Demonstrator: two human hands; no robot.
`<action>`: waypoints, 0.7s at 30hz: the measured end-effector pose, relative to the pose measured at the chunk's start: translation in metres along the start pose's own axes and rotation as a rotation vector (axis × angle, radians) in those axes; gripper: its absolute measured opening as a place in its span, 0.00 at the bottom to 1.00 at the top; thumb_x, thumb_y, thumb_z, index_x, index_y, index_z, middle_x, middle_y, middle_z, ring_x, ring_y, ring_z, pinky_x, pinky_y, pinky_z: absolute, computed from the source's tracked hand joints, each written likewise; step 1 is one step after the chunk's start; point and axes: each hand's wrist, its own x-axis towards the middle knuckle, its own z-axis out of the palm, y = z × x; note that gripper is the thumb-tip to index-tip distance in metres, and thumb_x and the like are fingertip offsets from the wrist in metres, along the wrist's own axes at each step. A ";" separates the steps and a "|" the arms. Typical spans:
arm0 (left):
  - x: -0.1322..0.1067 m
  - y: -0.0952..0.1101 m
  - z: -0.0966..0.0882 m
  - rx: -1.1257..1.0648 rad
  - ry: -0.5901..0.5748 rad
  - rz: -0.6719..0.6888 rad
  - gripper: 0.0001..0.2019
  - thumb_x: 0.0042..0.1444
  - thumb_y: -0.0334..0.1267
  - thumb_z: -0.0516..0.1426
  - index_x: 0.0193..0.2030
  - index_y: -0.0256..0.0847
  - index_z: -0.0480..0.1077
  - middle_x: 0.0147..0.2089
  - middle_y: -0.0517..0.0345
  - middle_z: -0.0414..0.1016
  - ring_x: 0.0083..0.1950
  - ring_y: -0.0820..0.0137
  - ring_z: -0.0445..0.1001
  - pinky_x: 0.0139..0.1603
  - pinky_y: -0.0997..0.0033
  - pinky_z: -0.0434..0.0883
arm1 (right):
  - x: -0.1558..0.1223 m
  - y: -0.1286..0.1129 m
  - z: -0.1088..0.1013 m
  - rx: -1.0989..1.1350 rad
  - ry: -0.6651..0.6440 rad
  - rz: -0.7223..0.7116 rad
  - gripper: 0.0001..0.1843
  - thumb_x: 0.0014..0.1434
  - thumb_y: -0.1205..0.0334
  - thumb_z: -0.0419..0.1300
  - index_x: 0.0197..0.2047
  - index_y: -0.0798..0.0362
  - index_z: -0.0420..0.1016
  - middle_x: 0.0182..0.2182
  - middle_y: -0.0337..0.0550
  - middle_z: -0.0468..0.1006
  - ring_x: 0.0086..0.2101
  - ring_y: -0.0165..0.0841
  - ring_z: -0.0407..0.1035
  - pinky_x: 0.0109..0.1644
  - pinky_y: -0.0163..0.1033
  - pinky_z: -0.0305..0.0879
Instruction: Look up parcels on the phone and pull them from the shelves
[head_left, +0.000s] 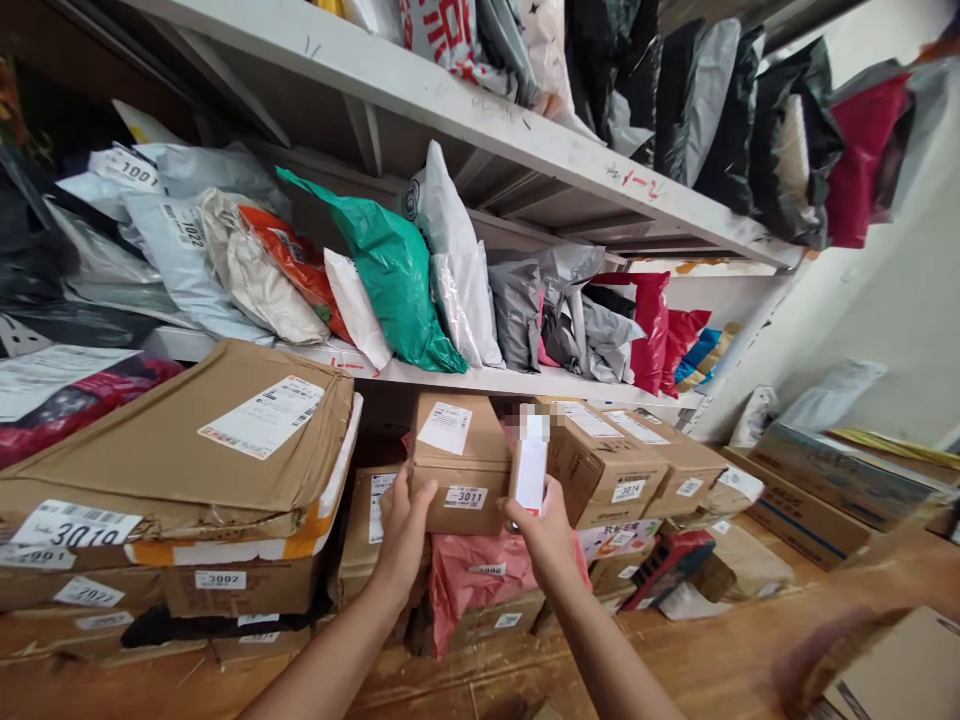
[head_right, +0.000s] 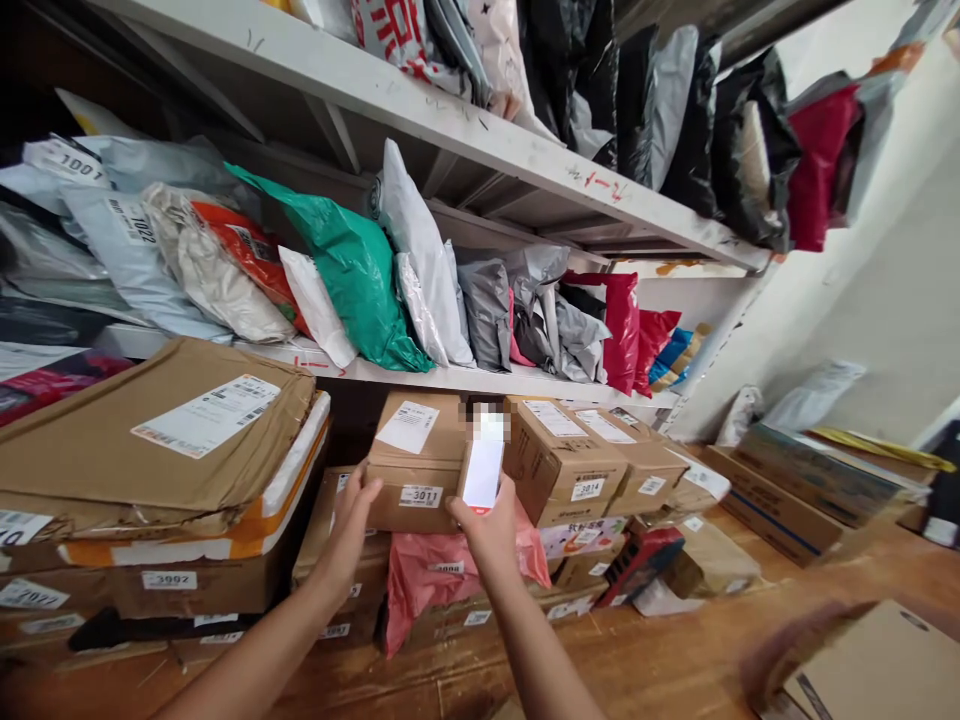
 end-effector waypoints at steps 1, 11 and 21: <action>-0.007 0.001 -0.011 0.041 0.037 0.002 0.31 0.56 0.55 0.43 0.64 0.43 0.50 0.61 0.45 0.54 0.66 0.57 0.49 0.65 0.54 0.48 | -0.006 0.002 0.008 0.107 -0.041 0.027 0.26 0.34 0.61 0.64 0.40 0.51 0.62 0.28 0.36 0.69 0.29 0.36 0.65 0.29 0.40 0.65; -0.045 -0.023 -0.028 0.200 0.147 0.010 0.42 0.55 0.48 0.49 0.68 0.38 0.28 0.70 0.41 0.30 0.71 0.57 0.32 0.68 0.51 0.39 | -0.040 0.004 0.033 0.317 -0.223 0.074 0.25 0.37 0.62 0.63 0.43 0.50 0.65 0.24 0.33 0.66 0.24 0.31 0.59 0.23 0.36 0.58; -0.068 -0.076 -0.022 0.249 0.162 0.189 0.35 0.57 0.39 0.49 0.67 0.40 0.34 0.69 0.40 0.31 0.71 0.57 0.35 0.67 0.46 0.44 | -0.050 0.002 0.036 0.210 -0.285 0.025 0.28 0.36 0.64 0.64 0.44 0.50 0.65 0.26 0.34 0.69 0.24 0.31 0.61 0.26 0.37 0.61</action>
